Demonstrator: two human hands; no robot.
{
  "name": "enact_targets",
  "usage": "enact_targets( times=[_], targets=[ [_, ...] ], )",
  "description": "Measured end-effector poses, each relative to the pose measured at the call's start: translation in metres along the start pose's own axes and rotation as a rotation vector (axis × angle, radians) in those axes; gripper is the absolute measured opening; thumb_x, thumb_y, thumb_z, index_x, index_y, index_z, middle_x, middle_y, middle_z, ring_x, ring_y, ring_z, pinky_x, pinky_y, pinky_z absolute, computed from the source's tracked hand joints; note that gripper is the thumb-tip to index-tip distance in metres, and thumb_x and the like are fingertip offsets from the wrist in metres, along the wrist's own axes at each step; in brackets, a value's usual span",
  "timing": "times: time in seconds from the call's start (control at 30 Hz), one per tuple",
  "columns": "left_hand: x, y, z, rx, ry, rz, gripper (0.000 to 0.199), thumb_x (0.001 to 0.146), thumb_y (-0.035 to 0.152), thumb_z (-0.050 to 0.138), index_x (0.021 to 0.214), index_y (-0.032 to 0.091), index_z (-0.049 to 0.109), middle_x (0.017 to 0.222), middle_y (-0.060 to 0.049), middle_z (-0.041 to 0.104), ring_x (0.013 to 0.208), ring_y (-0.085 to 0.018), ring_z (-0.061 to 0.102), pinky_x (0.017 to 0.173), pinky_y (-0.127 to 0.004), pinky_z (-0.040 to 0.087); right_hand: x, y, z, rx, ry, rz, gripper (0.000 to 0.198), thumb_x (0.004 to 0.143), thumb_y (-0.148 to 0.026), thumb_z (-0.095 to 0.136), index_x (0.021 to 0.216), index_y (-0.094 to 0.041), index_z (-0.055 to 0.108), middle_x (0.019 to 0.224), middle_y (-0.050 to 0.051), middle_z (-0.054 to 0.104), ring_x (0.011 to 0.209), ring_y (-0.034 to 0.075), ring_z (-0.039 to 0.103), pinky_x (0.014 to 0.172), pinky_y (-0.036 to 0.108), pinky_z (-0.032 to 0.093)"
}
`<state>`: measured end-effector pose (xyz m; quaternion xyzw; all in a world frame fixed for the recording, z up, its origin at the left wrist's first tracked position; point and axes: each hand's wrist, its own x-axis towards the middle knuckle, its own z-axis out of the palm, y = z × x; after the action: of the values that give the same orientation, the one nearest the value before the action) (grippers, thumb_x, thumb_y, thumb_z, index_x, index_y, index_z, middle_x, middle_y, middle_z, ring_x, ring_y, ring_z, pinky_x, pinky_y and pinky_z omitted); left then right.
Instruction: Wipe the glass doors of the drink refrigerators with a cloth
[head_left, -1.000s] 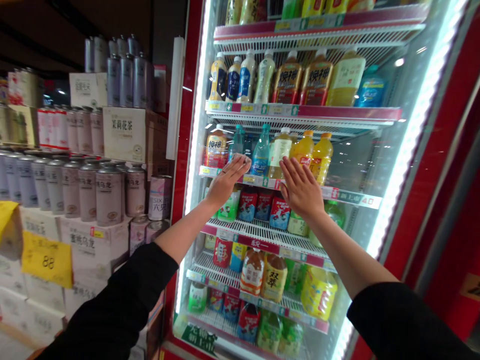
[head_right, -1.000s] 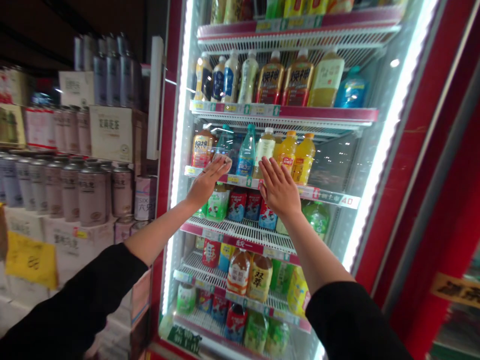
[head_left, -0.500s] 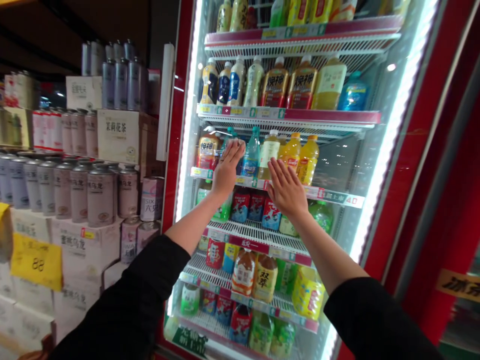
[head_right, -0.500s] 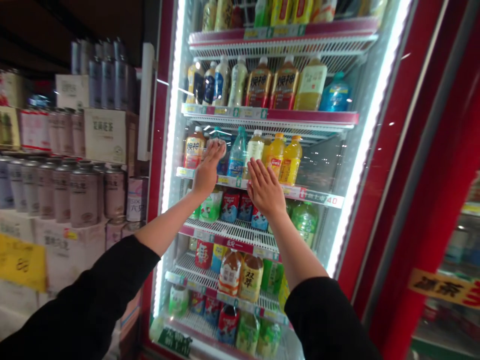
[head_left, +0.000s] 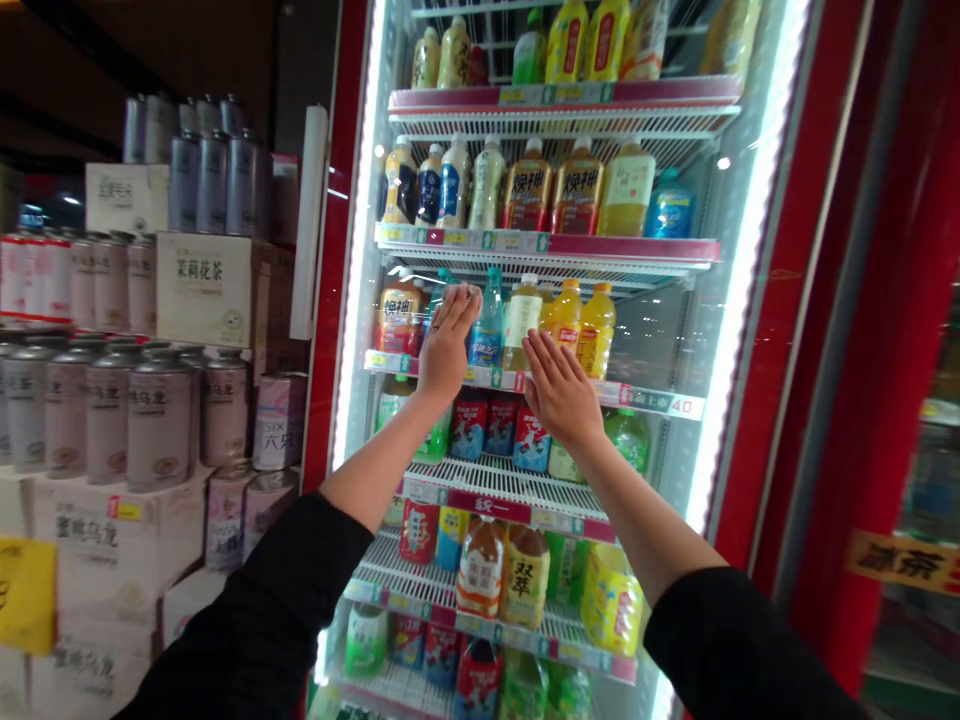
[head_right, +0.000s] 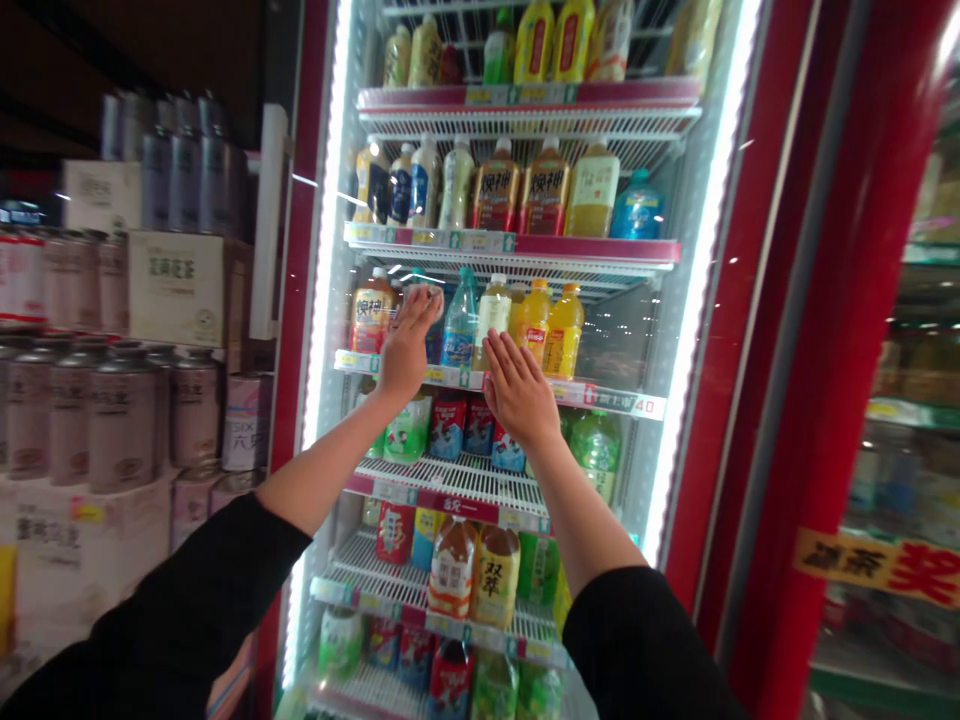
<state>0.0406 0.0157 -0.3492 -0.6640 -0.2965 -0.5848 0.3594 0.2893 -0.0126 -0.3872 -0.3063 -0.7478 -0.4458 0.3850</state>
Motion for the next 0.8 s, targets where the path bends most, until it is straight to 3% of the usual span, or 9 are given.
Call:
enact_targets(
  times=[0.1, 0.23, 0.37, 0.5, 0.63, 0.8],
  targets=[
    [-0.030, 0.013, -0.007, 0.048, -0.091, 0.154, 0.092, 0.106, -0.003, 0.033, 0.178, 0.045, 0.000, 0.183, 0.002, 0.036, 0.172, -0.022, 0.028, 0.140, -0.054, 0.040, -0.001, 0.000, 0.002, -0.021, 0.020, -0.005, 0.083, 0.116, -0.027, 0.037, 0.175, -0.031, -0.021, 0.186, 0.004, 0.023, 0.171, 0.028, 0.033, 0.139, 0.058, 0.037],
    [-0.051, -0.002, -0.028, 0.100, -0.169, 0.262, 0.094, 0.106, -0.003, 0.038, 0.178, 0.044, 0.001, 0.179, 0.000, 0.045, 0.168, -0.022, 0.038, 0.137, -0.050, 0.046, -0.002, -0.001, 0.004, -0.031, 0.063, -0.012, 0.083, 0.116, -0.025, 0.038, 0.176, -0.030, -0.019, 0.185, 0.005, 0.027, 0.170, 0.027, 0.035, 0.138, 0.056, 0.039],
    [-0.022, -0.009, -0.020, 0.063, -0.025, 0.121, 0.101, 0.103, -0.006, 0.036, 0.176, 0.053, -0.002, 0.181, 0.005, 0.039, 0.167, -0.024, 0.040, 0.136, -0.057, 0.046, -0.003, -0.002, 0.005, -0.019, 0.061, -0.006, 0.083, 0.115, -0.025, 0.038, 0.175, -0.030, -0.019, 0.185, 0.005, 0.026, 0.170, 0.028, 0.035, 0.138, 0.056, 0.039],
    [0.005, 0.016, 0.011, 0.052, 0.098, 0.043, 0.101, 0.105, -0.004, 0.037, 0.175, 0.051, -0.012, 0.184, 0.002, 0.034, 0.171, -0.026, 0.031, 0.137, -0.059, 0.044, -0.002, -0.002, 0.004, -0.032, 0.059, -0.007, 0.083, 0.116, -0.025, 0.037, 0.175, -0.029, -0.021, 0.184, 0.005, 0.027, 0.170, 0.027, 0.034, 0.138, 0.055, 0.039],
    [-0.016, 0.038, 0.016, 0.078, -0.032, 0.158, 0.099, 0.105, -0.004, 0.035, 0.176, 0.044, -0.013, 0.183, -0.001, 0.034, 0.171, -0.024, 0.029, 0.138, -0.055, 0.043, -0.002, -0.003, 0.002, -0.021, 0.035, 0.007, 0.082, 0.116, -0.024, 0.036, 0.175, -0.029, -0.019, 0.185, 0.004, 0.025, 0.170, 0.027, 0.033, 0.139, 0.054, 0.037],
    [-0.038, 0.010, -0.025, 0.108, -0.216, 0.400, 0.094, 0.105, -0.004, 0.039, 0.179, 0.038, -0.002, 0.181, -0.003, 0.038, 0.169, -0.020, 0.034, 0.138, -0.045, 0.042, -0.002, -0.002, -0.001, -0.023, -0.014, 0.016, 0.078, 0.116, -0.027, 0.035, 0.178, -0.026, -0.012, 0.184, 0.005, 0.026, 0.172, 0.026, 0.030, 0.140, 0.053, 0.036]
  ],
)
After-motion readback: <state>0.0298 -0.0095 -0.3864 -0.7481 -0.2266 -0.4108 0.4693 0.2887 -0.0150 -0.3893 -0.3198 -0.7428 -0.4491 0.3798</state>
